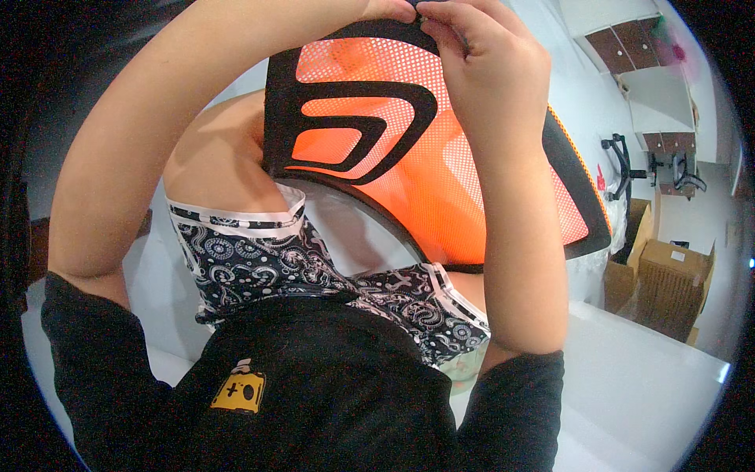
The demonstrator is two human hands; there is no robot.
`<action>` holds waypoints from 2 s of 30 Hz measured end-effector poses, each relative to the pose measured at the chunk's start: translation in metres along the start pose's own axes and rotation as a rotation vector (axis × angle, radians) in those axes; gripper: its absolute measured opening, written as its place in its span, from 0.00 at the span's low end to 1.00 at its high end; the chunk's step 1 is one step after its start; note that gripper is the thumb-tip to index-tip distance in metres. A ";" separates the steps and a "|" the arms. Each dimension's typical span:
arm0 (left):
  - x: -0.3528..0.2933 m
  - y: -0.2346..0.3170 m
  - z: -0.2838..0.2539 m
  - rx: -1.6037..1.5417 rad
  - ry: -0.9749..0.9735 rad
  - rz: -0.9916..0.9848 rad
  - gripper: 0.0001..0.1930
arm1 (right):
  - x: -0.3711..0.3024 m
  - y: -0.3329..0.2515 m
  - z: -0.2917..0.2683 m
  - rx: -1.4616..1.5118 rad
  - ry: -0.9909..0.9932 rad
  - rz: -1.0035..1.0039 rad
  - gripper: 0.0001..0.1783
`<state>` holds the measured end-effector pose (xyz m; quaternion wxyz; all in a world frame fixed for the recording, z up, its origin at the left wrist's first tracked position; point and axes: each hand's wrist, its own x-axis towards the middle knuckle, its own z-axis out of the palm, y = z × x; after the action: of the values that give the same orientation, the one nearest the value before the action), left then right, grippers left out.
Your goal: The person assembles an office chair by attaching the orange mesh backrest to the black plastic frame. They insert and tighten multiple screws using an Allen key to secure the components together.
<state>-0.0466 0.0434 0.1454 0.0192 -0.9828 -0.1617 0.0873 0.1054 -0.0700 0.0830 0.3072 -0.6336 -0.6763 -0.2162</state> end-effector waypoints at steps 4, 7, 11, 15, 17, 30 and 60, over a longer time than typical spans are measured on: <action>-0.003 0.001 0.002 0.118 0.010 0.042 0.13 | 0.000 -0.001 0.001 -0.067 -0.011 -0.028 0.08; -0.003 -0.001 0.001 0.061 0.002 0.044 0.15 | -0.001 0.000 0.000 -0.065 0.005 -0.083 0.08; -0.002 -0.003 0.006 0.120 0.012 0.065 0.18 | -0.001 0.002 0.002 -0.089 -0.035 -0.050 0.08; -0.004 -0.006 0.013 0.155 0.129 0.103 0.20 | -0.002 0.004 0.004 -0.104 0.010 -0.143 0.08; -0.003 -0.006 0.015 0.145 0.146 0.104 0.21 | -0.001 0.004 0.003 -0.122 0.004 -0.136 0.08; -0.009 -0.001 0.013 0.092 0.156 0.081 0.18 | -0.004 0.001 0.008 -0.104 -0.044 0.020 0.13; -0.008 0.007 0.012 0.117 0.153 -0.022 0.17 | -0.012 0.002 0.017 -0.120 -0.012 0.084 0.07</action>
<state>-0.0536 0.0343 0.1348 0.0900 -0.9820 -0.1649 0.0210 0.1053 -0.0674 0.0624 0.2733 -0.6801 -0.6366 -0.2396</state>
